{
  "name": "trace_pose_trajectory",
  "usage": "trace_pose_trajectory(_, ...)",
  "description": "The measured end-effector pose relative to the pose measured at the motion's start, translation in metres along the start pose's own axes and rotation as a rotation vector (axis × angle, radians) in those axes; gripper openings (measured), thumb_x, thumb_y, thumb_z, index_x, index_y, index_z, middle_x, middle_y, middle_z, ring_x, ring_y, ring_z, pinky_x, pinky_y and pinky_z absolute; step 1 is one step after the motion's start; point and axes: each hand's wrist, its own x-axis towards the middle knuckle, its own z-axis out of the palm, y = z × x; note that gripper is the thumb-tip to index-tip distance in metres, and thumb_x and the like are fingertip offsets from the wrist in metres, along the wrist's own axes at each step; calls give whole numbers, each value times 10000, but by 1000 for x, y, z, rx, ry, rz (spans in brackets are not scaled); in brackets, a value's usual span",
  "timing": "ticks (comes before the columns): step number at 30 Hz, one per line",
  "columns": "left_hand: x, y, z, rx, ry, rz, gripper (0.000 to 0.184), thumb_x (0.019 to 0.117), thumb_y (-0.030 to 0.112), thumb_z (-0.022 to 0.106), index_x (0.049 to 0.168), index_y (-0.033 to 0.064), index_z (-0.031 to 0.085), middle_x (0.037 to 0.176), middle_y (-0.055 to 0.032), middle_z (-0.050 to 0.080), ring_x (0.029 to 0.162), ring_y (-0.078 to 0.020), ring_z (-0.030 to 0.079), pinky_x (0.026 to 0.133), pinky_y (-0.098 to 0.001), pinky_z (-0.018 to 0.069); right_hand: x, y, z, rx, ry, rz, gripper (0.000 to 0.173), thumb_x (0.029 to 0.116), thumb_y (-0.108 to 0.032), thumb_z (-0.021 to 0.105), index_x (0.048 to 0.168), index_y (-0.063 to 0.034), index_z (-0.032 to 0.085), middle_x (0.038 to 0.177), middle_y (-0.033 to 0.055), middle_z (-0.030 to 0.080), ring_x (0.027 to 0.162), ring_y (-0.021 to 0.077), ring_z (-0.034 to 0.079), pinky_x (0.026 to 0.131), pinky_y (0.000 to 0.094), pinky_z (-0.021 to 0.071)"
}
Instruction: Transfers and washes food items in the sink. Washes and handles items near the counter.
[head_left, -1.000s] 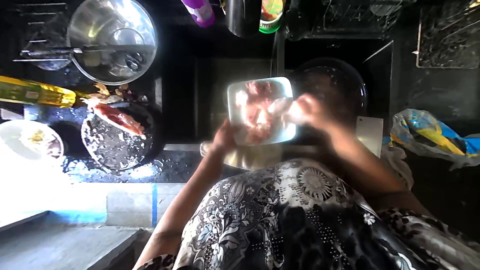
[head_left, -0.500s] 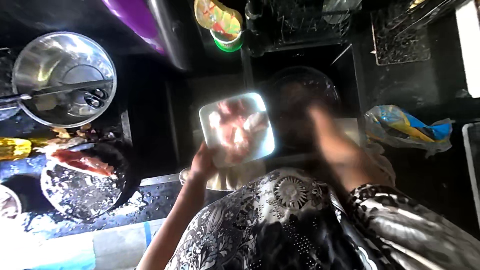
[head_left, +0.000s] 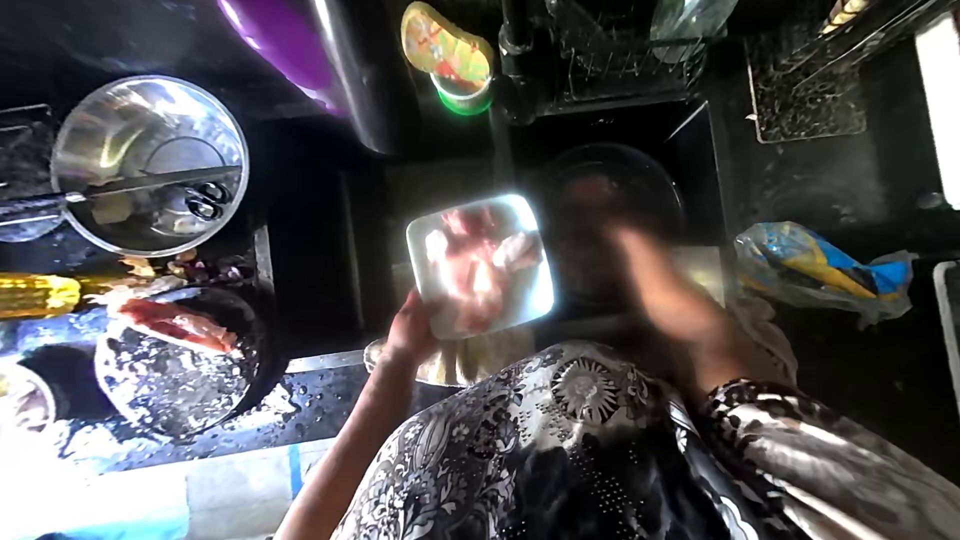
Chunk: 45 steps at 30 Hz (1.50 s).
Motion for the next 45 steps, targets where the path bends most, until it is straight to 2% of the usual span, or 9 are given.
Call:
trace_pose_trajectory(3, 2, -3, -5, -5, -35, 17, 392, 1071, 51, 421, 1452, 143, 416, 1089, -116, 697, 923, -216, 720, 803, -432, 619, 42, 29, -3, 645, -55, -112, 439, 1097, -370, 452, 1414, -81, 549, 1221, 93, 685, 1067, 201, 675, 908, 384, 576)
trace_pose_trajectory(5, 2, -4, -6, -8, -38, 17, 402, 1068, 57, 432, 1459, 151, 413, 1090, -112, 697, 921, -213, 717, 803, -429, 616, 41, 29, -13, 901, -212, -132, 474, 1102, -436, 404, 1462, -141, 493, 1226, 70, 680, 1081, 221, 682, 906, 422, 593)
trace_pose_trajectory(16, 2, -3, -5, -8, -48, 40, 416, 1069, 48, 437, 1469, 160, 410, 1104, -106, 693, 921, -203, 713, 807, -420, 612, 17, 3, -25, 967, -257, -372, 428, 1132, -346, 326, 1292, -45, 584, 1167, 114, 708, 1035, 241, 710, 916, 412, 600)
trace_pose_trajectory(23, 2, -4, -8, 3, -67, 37, 397, 1084, 75, 406, 1467, 181, 397, 1110, -94, 681, 929, -202, 704, 809, -427, 605, -45, -79, -19, 791, -396, -628, 306, 1112, -173, 401, 1320, -1, 546, 1151, 110, 683, 1058, 235, 697, 948, 437, 596)
trace_pose_trajectory(28, 2, -5, -10, 1, -78, 21, 379, 1093, 92, 393, 1460, 185, 396, 1101, -101, 679, 923, -210, 700, 804, -434, 601, -61, -111, 3, 179, -313, -868, 269, 987, -3, 605, 1246, 68, 621, 1167, 151, 688, 1051, 138, 672, 968, 304, 552)
trace_pose_trajectory(31, 4, -6, -11, 8, -66, -3, 390, 1089, 105, 416, 1465, 207, 401, 1103, -96, 681, 924, -209, 697, 795, -436, 597, -59, -111, 12, -22, -344, -981, 354, 1000, 16, 549, 1347, 28, 619, 1329, 169, 660, 1208, 176, 646, 1068, 324, 506)
trace_pose_trajectory(38, 5, -7, -11, -2, -45, -1, 360, 1073, 102, 460, 1421, 191, 444, 1088, -95, 691, 915, -210, 703, 795, -438, 600, 17, -12, -12, -521, -144, -159, 369, 982, -161, 642, 1254, 87, 636, 1275, 339, 621, 1219, 505, 582, 1020, 713, 424)
trace_pose_trajectory(41, 4, -5, -8, 10, -31, 2, 399, 1074, 95, 452, 1458, 199, 429, 1103, -101, 686, 914, -207, 704, 794, -434, 604, -12, -6, -4, -458, -218, 141, 457, 1047, -197, 583, 1439, 32, 526, 1479, 275, 515, 1378, 424, 486, 1141, 603, 363)
trace_pose_trajectory(45, 1, -2, -6, 3, -31, 4, 415, 1073, 85, 452, 1469, 203, 416, 1098, -97, 688, 909, -205, 705, 789, -425, 606, -93, -28, 6, -254, -128, 92, 405, 1074, -108, 508, 1427, 92, 512, 1495, 282, 502, 1418, 401, 461, 1184, 510, 352)
